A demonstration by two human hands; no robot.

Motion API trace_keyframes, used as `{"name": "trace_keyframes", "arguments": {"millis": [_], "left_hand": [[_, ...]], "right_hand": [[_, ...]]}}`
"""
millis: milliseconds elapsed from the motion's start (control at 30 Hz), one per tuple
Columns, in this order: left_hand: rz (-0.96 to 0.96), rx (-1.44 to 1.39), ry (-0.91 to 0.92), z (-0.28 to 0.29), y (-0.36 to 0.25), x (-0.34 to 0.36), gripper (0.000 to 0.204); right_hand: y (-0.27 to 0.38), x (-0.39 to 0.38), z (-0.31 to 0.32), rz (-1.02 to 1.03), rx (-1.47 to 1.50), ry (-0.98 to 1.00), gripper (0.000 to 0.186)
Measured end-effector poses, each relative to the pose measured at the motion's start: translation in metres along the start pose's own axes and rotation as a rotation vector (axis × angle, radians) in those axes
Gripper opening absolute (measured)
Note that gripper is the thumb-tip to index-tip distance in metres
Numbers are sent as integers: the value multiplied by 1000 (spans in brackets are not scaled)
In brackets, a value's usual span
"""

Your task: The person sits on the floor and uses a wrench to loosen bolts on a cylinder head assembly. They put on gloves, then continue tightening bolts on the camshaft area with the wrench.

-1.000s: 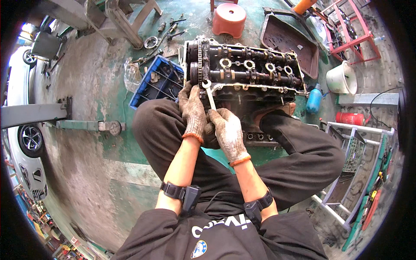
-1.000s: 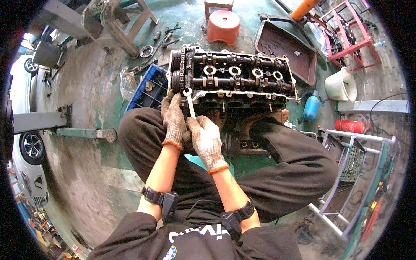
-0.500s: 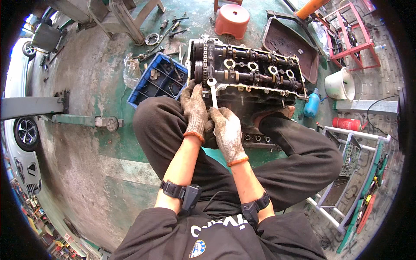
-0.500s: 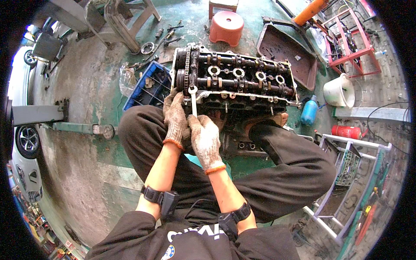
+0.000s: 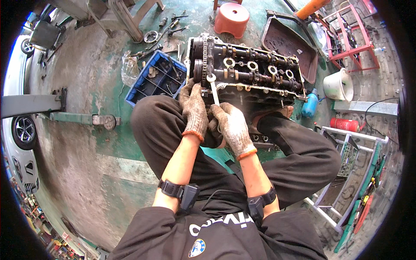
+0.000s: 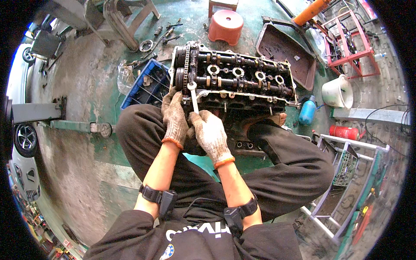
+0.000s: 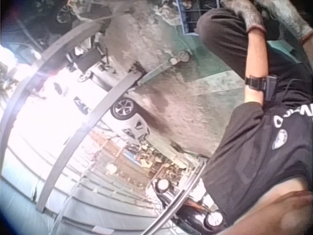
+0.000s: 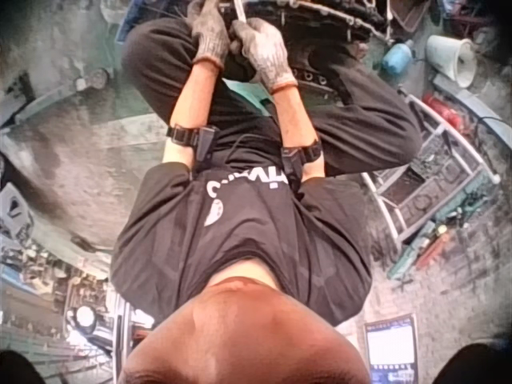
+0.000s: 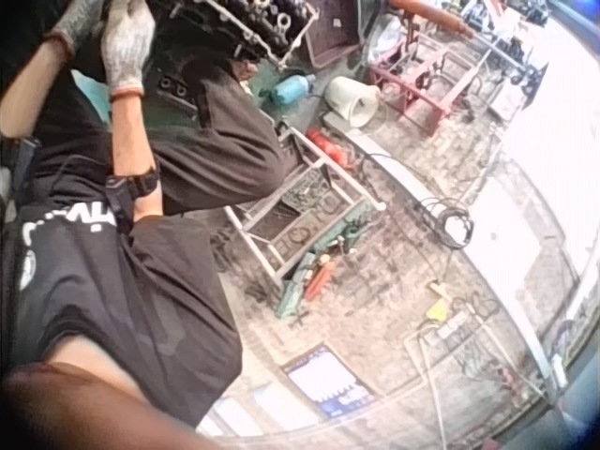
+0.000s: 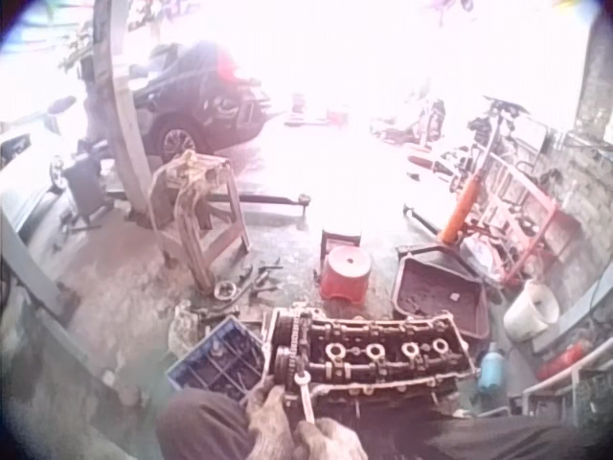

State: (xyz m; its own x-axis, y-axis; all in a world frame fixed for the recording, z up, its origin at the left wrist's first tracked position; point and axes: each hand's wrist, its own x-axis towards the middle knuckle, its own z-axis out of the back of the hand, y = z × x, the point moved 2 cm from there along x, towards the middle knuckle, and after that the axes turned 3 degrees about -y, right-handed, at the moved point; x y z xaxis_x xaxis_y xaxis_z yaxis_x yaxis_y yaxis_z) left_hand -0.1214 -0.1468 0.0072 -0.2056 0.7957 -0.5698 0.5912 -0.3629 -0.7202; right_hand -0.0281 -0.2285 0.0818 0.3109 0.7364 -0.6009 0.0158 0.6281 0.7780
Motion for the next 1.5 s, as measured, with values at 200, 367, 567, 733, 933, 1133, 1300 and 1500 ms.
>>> {"name": "trace_keyframes", "arguments": {"millis": [200,367,567,733,933,1133,1300,1500], "left_hand": [[-7,32,-10,0,-3,-4,24],[-56,65,-16,-4,-9,-8,23],[-30,23,-3,-6,-11,-11,23],[-61,48,3,-6,-10,-10,25],[-90,74,-5,-3,-8,-7,25],[-119,278,-27,-6,-20,-12,35],[-918,1177,28,-17,-63,-39,49],[-1539,1955,792,-63,-106,-3,34]], "right_hand": [[4,-4,-1,1,13,24,37],[15,12,33,14,-151,52,40],[57,57,79,137,-592,204,48],[138,100,114,375,-1350,-8,41],[126,64,121,441,-554,-269,40],[22,4,57,3,-41,-147,36],[-14,-43,39,-144,267,-119,33],[-44,-88,52,-174,116,45,36]]}}
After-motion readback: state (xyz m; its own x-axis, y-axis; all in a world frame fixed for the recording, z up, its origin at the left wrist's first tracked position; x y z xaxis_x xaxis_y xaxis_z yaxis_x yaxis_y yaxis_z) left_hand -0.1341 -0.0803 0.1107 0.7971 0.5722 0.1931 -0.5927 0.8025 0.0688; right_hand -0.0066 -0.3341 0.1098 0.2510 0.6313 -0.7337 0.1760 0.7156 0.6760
